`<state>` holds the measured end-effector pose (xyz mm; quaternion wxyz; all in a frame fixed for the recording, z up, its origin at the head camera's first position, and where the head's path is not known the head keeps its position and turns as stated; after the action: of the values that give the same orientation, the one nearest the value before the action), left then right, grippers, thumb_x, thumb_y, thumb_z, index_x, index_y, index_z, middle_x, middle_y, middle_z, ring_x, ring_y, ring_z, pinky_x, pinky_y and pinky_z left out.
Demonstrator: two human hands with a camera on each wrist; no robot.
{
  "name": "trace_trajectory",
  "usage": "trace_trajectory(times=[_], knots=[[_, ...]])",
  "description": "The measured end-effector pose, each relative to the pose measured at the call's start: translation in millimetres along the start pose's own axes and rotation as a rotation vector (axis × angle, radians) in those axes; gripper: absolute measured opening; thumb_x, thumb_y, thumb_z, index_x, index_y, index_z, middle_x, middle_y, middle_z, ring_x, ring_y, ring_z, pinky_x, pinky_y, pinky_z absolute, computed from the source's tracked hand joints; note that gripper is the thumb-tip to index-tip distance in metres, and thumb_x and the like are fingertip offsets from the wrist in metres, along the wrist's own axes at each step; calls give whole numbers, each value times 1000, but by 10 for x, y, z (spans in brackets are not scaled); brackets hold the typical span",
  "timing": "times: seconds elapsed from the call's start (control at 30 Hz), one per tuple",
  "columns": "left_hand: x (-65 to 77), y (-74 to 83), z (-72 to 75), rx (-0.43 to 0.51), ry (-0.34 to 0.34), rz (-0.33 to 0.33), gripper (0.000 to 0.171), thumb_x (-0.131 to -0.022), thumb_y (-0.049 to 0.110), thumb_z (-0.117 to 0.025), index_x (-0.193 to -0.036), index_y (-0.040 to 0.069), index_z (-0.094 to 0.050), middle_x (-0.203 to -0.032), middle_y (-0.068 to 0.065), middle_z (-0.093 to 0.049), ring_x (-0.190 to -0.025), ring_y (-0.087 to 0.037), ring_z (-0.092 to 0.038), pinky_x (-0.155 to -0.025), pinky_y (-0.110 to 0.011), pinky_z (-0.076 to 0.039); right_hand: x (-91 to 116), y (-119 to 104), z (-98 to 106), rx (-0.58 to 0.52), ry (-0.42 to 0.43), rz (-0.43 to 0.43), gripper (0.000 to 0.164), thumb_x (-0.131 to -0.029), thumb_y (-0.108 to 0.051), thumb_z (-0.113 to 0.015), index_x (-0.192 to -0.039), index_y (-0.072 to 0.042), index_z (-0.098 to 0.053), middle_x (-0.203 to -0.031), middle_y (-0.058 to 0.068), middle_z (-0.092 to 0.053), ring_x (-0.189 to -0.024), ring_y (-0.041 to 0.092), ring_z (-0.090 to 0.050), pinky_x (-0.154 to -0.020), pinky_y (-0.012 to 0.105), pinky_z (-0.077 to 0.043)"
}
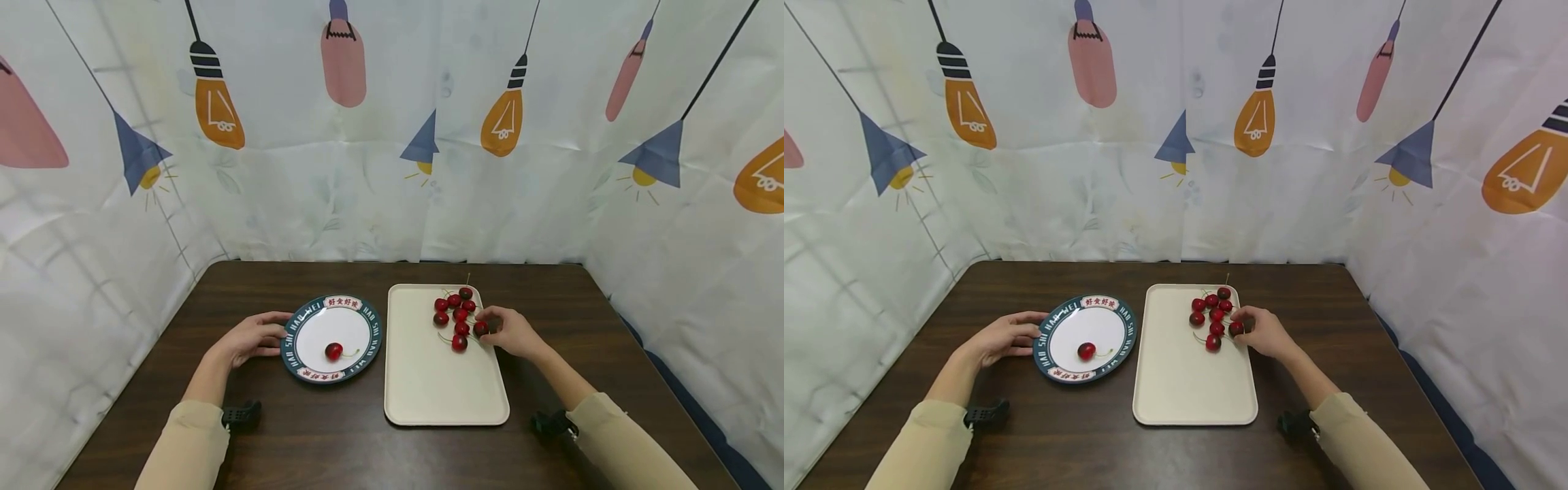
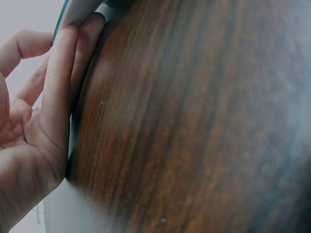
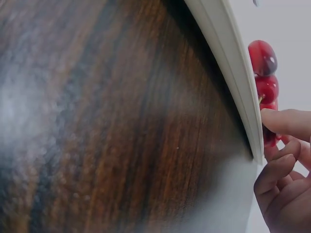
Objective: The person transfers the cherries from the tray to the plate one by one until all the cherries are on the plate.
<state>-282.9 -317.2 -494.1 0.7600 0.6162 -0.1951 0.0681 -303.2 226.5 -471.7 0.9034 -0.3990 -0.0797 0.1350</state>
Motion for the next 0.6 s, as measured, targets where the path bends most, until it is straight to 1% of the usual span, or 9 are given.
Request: trace_trajectory(times=[0.27,0.37,0.5,0.6], knots=[[-15,6,0,-4,4,-3,61,-98,14,-66,-154,3,-43,-121,-19,-57,-95,-25,-66,-82,-37,-61,-15,13,14,10,8,10,37,-87,-6,-79,-122,-3,-67,-106,11,-64,-55,19,-40,-50,32,-40],[-15,6,0,-6,8,-2,61,-98,14,-66,-154,3,-43,-122,-19,-56,-95,-26,-66,-82,-37,-61,-12,6,24,4,6,0,36,-88,-7,-79,-122,-3,-68,-108,12,-64,-54,17,-39,-50,32,-39],[-13,-3,1,-7,11,2,61,-98,14,-66,-154,3,-43,-122,-19,-56,-95,-25,-66,-82,-38,-61,-5,-16,43,-2,7,-7,37,-88,-9,-79,-122,-3,-68,-113,15,-65,-54,16,-37,-50,31,-38],[-10,-6,3,-7,12,2,61,-98,14,-65,-154,3,-43,-121,-18,-56,-95,-25,-66,-82,-38,-61,-5,-48,57,-10,14,-1,36,-88,-9,-80,-122,-3,-69,-113,14,-66,-55,18,-38,-51,32,-39]])
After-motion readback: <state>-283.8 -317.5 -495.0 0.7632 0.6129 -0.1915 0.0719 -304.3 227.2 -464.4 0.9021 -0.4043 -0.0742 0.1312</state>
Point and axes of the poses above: each hand's wrist, its own x-axis away from the middle knuckle, its own z-axis out of the back of the hand, y = z × x, the point moved 4 cm from there along -x, towards the middle knuckle
